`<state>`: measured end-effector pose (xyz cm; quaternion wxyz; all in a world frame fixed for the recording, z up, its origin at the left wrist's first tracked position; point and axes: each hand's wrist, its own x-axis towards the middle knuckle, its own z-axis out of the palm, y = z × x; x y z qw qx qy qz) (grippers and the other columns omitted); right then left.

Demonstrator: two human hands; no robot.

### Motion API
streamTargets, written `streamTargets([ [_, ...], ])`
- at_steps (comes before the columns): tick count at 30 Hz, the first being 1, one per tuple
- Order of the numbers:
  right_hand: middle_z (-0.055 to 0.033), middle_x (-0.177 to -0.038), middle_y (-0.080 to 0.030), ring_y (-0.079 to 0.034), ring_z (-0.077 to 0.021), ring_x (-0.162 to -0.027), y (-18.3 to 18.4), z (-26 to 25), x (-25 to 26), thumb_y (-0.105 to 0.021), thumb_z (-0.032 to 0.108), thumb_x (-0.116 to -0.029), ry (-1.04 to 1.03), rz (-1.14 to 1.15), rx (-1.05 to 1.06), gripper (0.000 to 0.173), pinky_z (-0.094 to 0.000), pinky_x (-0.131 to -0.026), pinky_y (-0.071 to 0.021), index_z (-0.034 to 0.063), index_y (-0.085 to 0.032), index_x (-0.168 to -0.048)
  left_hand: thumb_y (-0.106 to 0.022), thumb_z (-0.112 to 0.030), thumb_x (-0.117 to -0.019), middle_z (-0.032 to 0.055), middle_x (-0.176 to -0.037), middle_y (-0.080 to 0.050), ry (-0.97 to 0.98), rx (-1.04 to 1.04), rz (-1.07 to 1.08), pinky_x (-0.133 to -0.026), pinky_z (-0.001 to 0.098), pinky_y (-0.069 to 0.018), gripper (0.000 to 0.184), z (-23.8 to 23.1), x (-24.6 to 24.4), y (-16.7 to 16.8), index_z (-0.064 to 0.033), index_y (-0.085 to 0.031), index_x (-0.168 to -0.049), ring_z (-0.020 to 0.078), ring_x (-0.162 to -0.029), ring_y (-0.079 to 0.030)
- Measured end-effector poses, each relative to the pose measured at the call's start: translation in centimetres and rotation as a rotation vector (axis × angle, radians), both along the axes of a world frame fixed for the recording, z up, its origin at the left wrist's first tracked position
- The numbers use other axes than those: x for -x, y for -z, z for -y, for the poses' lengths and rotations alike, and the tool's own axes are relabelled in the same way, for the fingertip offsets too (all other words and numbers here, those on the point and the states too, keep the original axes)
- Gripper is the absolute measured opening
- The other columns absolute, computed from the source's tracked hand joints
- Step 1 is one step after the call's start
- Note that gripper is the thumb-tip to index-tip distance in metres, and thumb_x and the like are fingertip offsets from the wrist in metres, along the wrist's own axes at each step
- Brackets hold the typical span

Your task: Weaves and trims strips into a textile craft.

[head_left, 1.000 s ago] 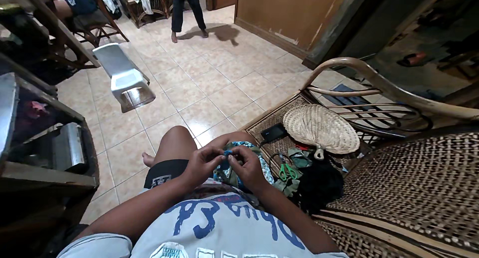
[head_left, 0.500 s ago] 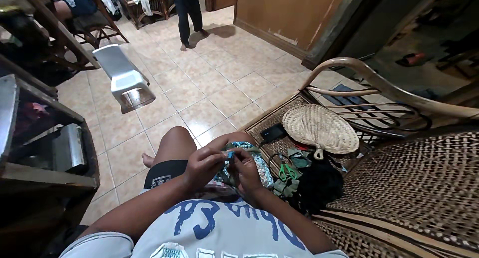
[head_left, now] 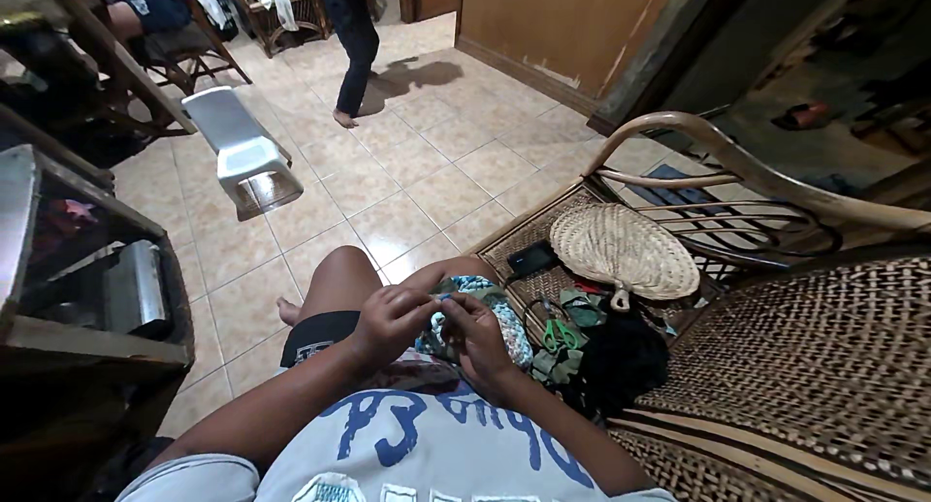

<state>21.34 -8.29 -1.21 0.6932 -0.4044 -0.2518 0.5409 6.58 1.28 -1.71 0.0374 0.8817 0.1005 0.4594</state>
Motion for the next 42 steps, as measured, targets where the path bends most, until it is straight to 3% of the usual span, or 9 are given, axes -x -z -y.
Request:
streamTargets([
  [5,0.0006,-0.083,-0.069,-0.059,-0.0013,-0.06,0.2,-0.2,-0.1,-0.06,0.003,-0.0985,0.086,0.172,-0.046,0.008,-0.0164,-0.054,-0.0502,0.0011,-0.068,-0.098,-0.065,-0.007,-0.0971,0.0107,-0.103,-0.074,0.134,0.523,0.085,-0.091,0.0256,-0.0578,0.019,0.7,-0.3,-0.7,0.005,-0.068,-0.111,0.0084,-0.097,-0.071],
  [8,0.001,-0.088,-0.069,-0.059,-0.0001,-0.065,0.5,-0.1,-0.3,-0.063,0.002,-0.0964,0.118,0.331,-0.131,0.007,-0.0162,-0.057,-0.051,-0.0001,-0.069,-0.099,-0.066,-0.006,-0.0956,0.0088,-0.102,-0.074,0.124,0.636,0.071,-0.09,0.0227,-0.0576,0.017,0.9,-0.2,-1.3,0.0057,-0.071,-0.108,0.0051,-0.095,-0.07],
  [21,-0.0071,-0.098,-0.071,-0.067,-0.0047,-0.091,1.7,-0.6,-0.9,-0.068,0.002,-0.0915,0.232,0.719,-0.365,0.01,-0.02,-0.081,-0.0574,-0.0039,-0.074,-0.097,-0.067,-0.011,-0.0936,0.0117,-0.094,-0.074,-0.062,0.201,-0.075,-0.081,0.0269,-0.0583,0.01,1.0,-0.1,-2.0,-0.0038,-0.073,-0.096,0.0159,-0.087,-0.071],
  [25,-0.0073,-0.097,-0.071,-0.067,-0.0041,-0.089,1.6,-0.6,-0.9,-0.067,0.002,-0.0919,0.23,0.717,-0.366,0.011,-0.0188,-0.08,-0.0573,-0.0045,-0.074,-0.096,-0.066,-0.01,-0.0925,0.0108,-0.091,-0.073,-0.07,0.244,-0.093,-0.077,0.0262,-0.0578,0.01,1.2,-0.2,-2.4,-0.0037,-0.073,-0.094,0.0148,-0.082,-0.07],
  [29,-0.0097,-0.109,-0.068,-0.061,-0.002,-0.078,1.3,-0.4,-1.3,-0.064,0.012,-0.0964,0.216,0.743,-0.289,0.025,-0.019,-0.068,-0.0529,-0.0052,-0.064,-0.115,-0.066,-0.008,-0.0906,0.0103,-0.088,-0.072,-0.051,0.373,-0.073,-0.078,0.0245,-0.0581,0.01,1.0,-0.3,-2.6,-0.0004,-0.071,-0.093,0.0122,-0.081,-0.069],
  [31,-0.009,-0.103,-0.067,-0.059,-0.0017,-0.074,1.3,-0.5,-1.4,-0.063,0.013,-0.0964,0.244,0.777,-0.293,0.021,-0.0177,-0.064,-0.0515,-0.0045,-0.063,-0.107,-0.063,-0.01,-0.092,0.0101,-0.086,-0.07,-0.048,0.411,-0.08,-0.076,0.0248,-0.0576,0.012,1.0,-0.4,-2.6,0.0005,-0.07,-0.094,0.0123,-0.079,-0.068],
  [33,-0.0054,-0.094,-0.066,-0.055,0.0003,-0.068,1.1,-0.6,-1.3,-0.062,0.011,-0.0966,0.206,0.736,-0.241,0.016,-0.016,-0.06,-0.048,-0.0043,-0.065,-0.1,-0.06,-0.012,-0.0961,0.0121,-0.091,-0.07,-0.038,0.543,-0.13,-0.078,0.0276,-0.0583,0.018,1.0,-0.3,-2.5,0.0027,-0.07,-0.1,0.0138,-0.082,-0.069],
  [38,-0.0037,-0.09,-0.064,-0.055,-0.0031,-0.058,1.1,-1.6,-2.1,-0.052,0.007,-0.1037,0.097,0.342,0.078,0.011,-0.0177,-0.051,-0.0469,-0.0008,-0.057,-0.11,-0.056,-0.016,-0.1027,0.0194,-0.111,-0.066,-0.086,0.934,-0.311,-0.087,0.0354,-0.0566,0.028,-1.0,0.1,-0.5,0.0064,-0.065,-0.117,0.0224,-0.1,-0.067],
  [42,-0.0015,-0.083,-0.064,-0.049,-0.0029,-0.05,2.1,-1.9,-2.4,-0.04,0.01,-0.1087,0.073,0.103,0.11,0.016,-0.0163,-0.045,-0.0422,0.0047,-0.055,-0.108,-0.057,-0.019,-0.1021,0.0202,-0.129,-0.06,0.016,1.098,-0.415,-0.096,0.0391,-0.0525,0.037,-2.0,-0.1,0.8,0.0027,-0.059,-0.133,0.0253,-0.116,-0.061],
])
